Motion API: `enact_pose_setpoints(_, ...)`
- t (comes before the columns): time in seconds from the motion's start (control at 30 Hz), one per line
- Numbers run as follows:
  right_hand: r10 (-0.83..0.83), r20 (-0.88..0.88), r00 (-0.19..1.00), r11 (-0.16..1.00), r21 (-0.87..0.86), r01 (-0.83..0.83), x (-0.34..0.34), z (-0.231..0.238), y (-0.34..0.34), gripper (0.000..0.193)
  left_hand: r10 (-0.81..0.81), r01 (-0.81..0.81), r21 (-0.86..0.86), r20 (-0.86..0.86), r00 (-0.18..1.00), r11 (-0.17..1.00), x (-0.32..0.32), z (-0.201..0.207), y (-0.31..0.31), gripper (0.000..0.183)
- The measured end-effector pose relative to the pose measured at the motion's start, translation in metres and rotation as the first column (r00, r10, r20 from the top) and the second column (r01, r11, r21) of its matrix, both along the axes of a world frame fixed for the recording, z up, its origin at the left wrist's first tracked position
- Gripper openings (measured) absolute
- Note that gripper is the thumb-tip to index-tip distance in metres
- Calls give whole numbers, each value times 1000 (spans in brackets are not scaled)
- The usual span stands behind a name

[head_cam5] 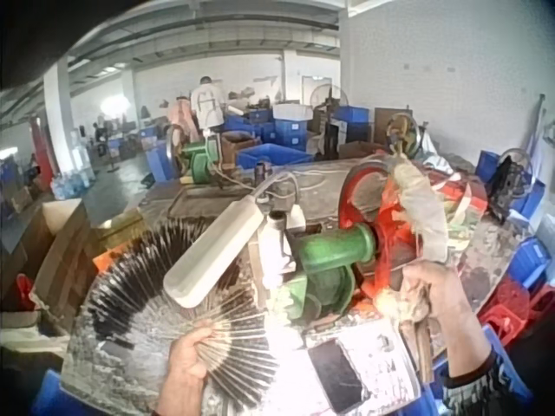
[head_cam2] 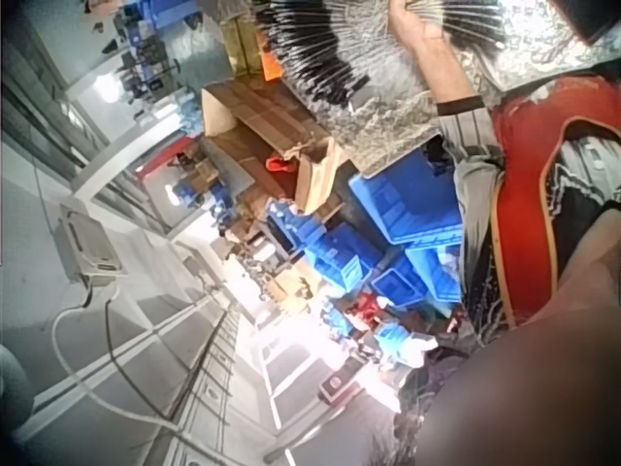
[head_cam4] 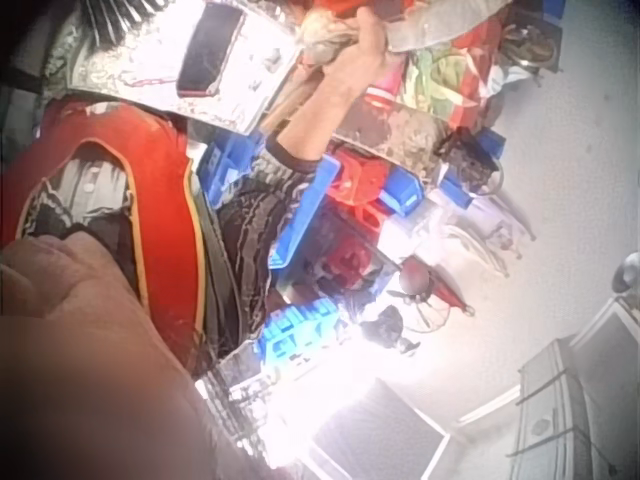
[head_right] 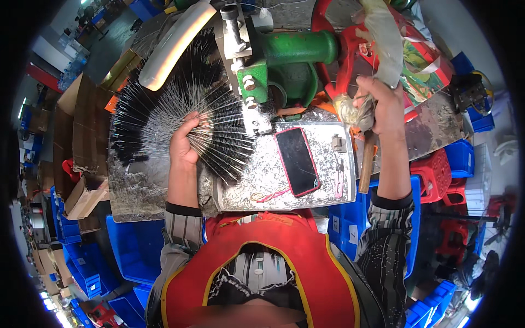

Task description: Manually assemble and secure bristles into brush heads using an industrial machine.

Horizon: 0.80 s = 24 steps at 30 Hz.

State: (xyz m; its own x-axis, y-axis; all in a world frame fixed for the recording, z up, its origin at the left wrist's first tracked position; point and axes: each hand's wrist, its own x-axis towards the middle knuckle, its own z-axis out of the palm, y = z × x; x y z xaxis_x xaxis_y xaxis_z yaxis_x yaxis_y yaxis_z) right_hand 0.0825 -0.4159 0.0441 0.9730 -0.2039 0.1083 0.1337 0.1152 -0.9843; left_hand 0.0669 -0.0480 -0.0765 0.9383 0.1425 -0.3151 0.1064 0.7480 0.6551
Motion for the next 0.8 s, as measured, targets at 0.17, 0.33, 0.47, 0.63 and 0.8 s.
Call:
enact_pose_setpoints(0.17,-10,-11,1000,999,51,10,-1,-1,-2,14,68,-68,6,-5,998,998,3,7,-11,24)
enact_pose_setpoints(0.33,-55,42,998,998,34,53,-1,-31,-4,13,124,-125,68,6,992,990,8,6,-13,26)
enact_pose_setpoints(0.47,4,-13,1000,1000,12,-4,3,-15,-10,12,177,-176,97,-8,984,980,6,8,-18,27)
enact_pose_setpoints(0.63,136,-65,988,989,-40,-139,5,18,-7,14,278,-276,55,-20,960,959,4,13,-23,25)
enact_pose_setpoints(0.8,75,-35,997,997,15,-75,3,-7,-13,12,293,-292,65,-9,956,954,6,23,-30,24)
